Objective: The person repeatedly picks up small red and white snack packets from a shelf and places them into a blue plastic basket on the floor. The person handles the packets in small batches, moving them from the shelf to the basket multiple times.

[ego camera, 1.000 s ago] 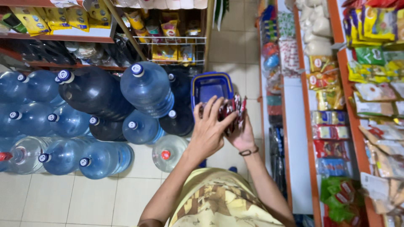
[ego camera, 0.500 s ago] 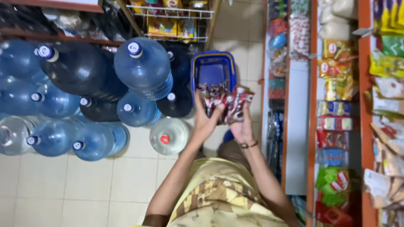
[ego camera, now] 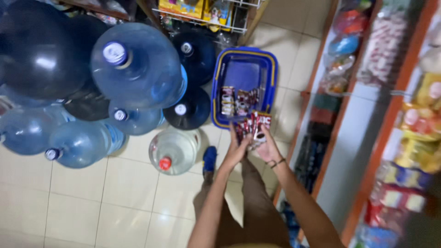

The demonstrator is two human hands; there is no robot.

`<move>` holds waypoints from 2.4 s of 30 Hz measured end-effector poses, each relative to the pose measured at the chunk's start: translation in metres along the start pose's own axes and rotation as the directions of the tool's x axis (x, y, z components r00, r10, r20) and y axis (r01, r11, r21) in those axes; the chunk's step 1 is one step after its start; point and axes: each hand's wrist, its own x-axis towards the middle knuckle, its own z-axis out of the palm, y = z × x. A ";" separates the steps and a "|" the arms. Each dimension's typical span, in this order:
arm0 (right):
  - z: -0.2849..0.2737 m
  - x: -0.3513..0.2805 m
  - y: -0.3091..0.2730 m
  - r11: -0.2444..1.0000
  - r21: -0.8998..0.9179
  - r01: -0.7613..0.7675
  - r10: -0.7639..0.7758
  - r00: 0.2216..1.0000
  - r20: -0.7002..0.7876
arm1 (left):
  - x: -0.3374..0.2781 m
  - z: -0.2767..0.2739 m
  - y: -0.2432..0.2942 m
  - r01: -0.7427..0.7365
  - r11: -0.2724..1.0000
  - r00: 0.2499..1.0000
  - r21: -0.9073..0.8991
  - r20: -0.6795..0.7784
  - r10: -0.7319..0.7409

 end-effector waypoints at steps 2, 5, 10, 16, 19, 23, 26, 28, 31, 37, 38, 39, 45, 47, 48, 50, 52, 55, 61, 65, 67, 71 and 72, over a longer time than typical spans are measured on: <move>0.000 0.082 -0.014 1.000 -0.004 0.010 -0.010 1.000 0.017 | 0.024 -0.015 -0.067 0.019 0.998 0.992 -0.061 -0.120 -0.026; -0.003 0.205 -0.026 0.999 -0.019 0.047 -0.046 0.997 0.054 | 0.018 -0.028 -0.187 0.106 0.988 0.934 -0.110 -0.329 -0.136; 0.031 0.380 -0.036 0.985 -0.081 0.152 -0.146 0.986 0.077 | -0.046 -0.035 -0.267 0.536 0.829 0.780 0.157 -0.469 -0.415; 0.047 0.531 -0.037 0.819 -0.214 0.532 -0.550 0.835 -0.030 | -0.044 -0.011 -0.395 0.185 0.970 0.706 0.159 -0.708 -0.019; 0.055 0.587 -0.020 0.763 -0.221 0.607 -0.628 0.777 -0.035 | -0.030 -0.005 -0.389 -0.059 0.982 0.631 0.180 -0.756 0.177; 0.010 0.622 -0.005 0.334 -0.772 0.540 -0.773 0.626 0.103 | -0.004 -0.023 -0.376 -0.345 0.618 0.415 0.706 -0.476 0.775; 0.008 0.591 -0.014 0.150 -0.863 0.483 -0.804 0.568 0.177 | -0.020 -0.021 -0.402 -0.207 0.865 0.542 0.457 -0.682 0.490; -0.012 0.530 0.006 0.126 -0.881 0.456 -0.811 0.559 0.173 | -0.055 -0.022 -0.431 0.101 0.995 0.642 -0.006 -0.764 -0.070; -0.046 0.422 0.033 0.023 -0.823 0.568 -0.762 0.543 0.354 | -0.069 -0.038 -0.457 0.043 0.981 0.666 -0.189 -0.726 -0.169; -0.147 0.138 0.096 0.058 -0.846 0.530 -0.654 0.661 0.369 | -0.067 -0.101 -0.358 0.334 0.866 0.784 0.372 -0.620 -0.036; -0.169 0.101 0.108 -0.010 -0.846 0.533 -0.656 0.635 0.407 | -0.024 -0.112 -0.351 0.266 0.864 0.822 0.428 -0.569 0.029; -0.189 0.063 0.137 -0.065 -0.848 0.525 -0.650 0.623 0.435 | 0.008 -0.115 -0.346 0.210 0.851 0.852 0.482 -0.516 0.082; -0.343 -0.065 0.287 -0.357 -0.861 0.362 -0.633 0.585 0.507 | -0.088 -0.080 -0.249 -0.212 0.679 0.930 0.703 -0.068 0.361; -0.330 -0.122 0.315 -0.251 -0.921 0.297 -0.695 0.607 0.385 | -0.161 -0.109 -0.242 -0.357 0.594 0.902 0.721 0.100 0.420; -0.324 -0.146 0.334 -0.151 -0.954 0.258 -0.705 0.648 0.287 | -0.198 -0.123 -0.244 -0.424 0.546 0.879 0.722 0.184 0.440; -0.308 -0.172 0.370 -0.011 -0.977 0.211 -0.739 0.657 0.150 | -0.196 -0.136 -0.222 -0.559 0.439 0.811 0.704 0.353 0.466; -0.297 -0.186 0.384 0.122 -0.977 0.174 -0.759 0.651 0.021 | -0.184 -0.113 -0.205 -0.666 0.361 0.733 0.653 0.483 0.479; -0.280 -0.205 0.391 0.356 -0.927 0.115 -0.710 0.678 -0.189 | -0.179 -0.074 -0.178 -0.319 0.150 0.842 0.936 0.353 -0.408; -0.275 -0.222 0.399 0.753 -0.657 0.025 -0.449 0.750 -0.486 | -0.188 0.024 -0.136 -0.646 0.061 0.674 0.761 0.606 -0.423; -0.290 -0.218 0.398 0.837 -0.419 0.352 -0.542 0.637 -0.548 | -0.218 0.108 -0.141 -0.791 0.074 0.532 0.607 0.742 -0.408; -0.317 -0.227 0.392 0.804 -0.233 0.547 -0.565 0.581 -0.586 | -0.234 0.153 -0.157 -0.860 0.090 0.439 0.503 0.817 -0.373; -0.382 -0.256 0.356 0.642 0.270 0.717 -0.473 0.648 -0.597 | -0.268 0.245 -0.193 -0.916 0.178 0.318 0.360 0.920 -0.228; -0.396 -0.263 0.344 0.622 0.042 0.782 -0.548 0.472 -0.691 | -0.281 0.268 -0.196 -0.919 0.211 0.292 0.333 0.935 -0.203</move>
